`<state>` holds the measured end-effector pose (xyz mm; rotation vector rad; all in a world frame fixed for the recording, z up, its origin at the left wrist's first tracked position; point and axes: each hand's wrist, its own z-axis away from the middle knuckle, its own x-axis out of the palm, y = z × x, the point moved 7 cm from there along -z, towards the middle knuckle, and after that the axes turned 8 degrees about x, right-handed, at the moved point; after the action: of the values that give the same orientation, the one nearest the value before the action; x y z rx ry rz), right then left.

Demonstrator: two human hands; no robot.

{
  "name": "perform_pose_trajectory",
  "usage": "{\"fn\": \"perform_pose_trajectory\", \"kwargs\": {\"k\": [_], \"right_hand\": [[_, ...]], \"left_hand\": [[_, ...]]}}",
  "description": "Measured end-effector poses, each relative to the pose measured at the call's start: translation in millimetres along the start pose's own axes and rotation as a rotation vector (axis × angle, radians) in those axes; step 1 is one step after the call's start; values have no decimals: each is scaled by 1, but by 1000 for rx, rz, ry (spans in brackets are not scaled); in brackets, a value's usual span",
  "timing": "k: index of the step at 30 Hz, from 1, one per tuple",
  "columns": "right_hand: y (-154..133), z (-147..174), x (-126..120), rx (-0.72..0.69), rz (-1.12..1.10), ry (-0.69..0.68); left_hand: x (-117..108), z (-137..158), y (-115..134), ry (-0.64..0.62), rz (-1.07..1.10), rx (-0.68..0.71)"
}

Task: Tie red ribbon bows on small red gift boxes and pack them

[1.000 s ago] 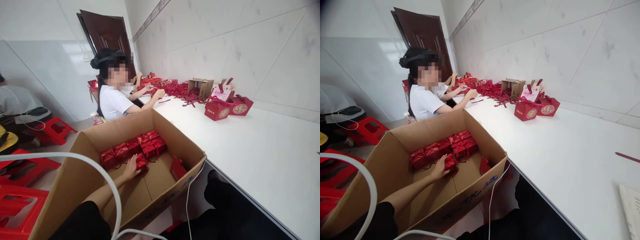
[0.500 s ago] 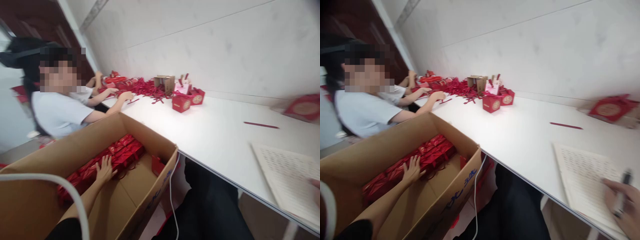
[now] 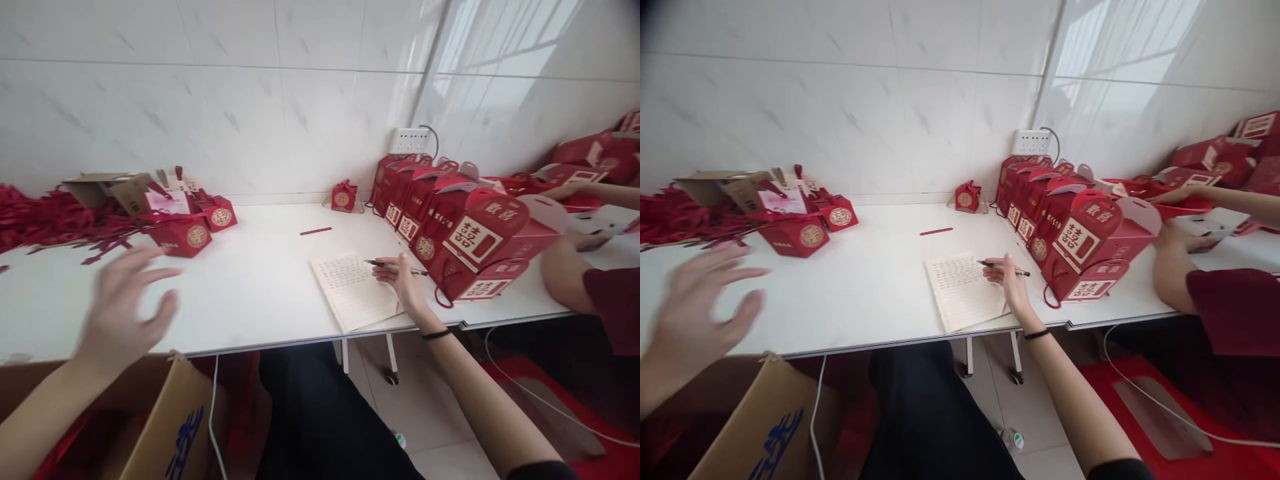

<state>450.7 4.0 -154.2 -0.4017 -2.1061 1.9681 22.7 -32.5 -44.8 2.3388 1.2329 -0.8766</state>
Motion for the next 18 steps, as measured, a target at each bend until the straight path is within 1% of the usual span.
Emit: {"fn": "perform_pose_trajectory", "kwargs": {"k": [1,2,3,4,5,7,8,9,10,12,15,18], "right_hand": [[-1,-4,0,0,13,8],[-2,-7,-1,-7,34,31],[-3,-10,-2,-12,53,55],[-3,-12,-2,-13,67,72],[-2,-14,-2,-8,78,78],[1,-16,0,7,92,57],[3,-16,2,12,98,34],[5,-16,4,15,103,11],[6,-16,6,15,105,-11],[8,-17,8,17,110,-42],[12,-21,8,26,139,-39],[12,-22,4,10,210,13]], "left_hand": [[23,-36,36,-28,104,164],[49,-65,68,-85,203,287],[79,-87,96,-166,281,364],[112,-104,119,-270,327,398],[144,-116,135,-361,361,375],[202,-128,155,-496,473,231],[226,-129,159,-544,540,139],[245,-127,164,-579,586,86],[260,-123,166,-606,626,44],[276,-115,168,-636,670,16],[283,-104,163,-676,678,4],[281,-100,163,-765,655,20]]}}
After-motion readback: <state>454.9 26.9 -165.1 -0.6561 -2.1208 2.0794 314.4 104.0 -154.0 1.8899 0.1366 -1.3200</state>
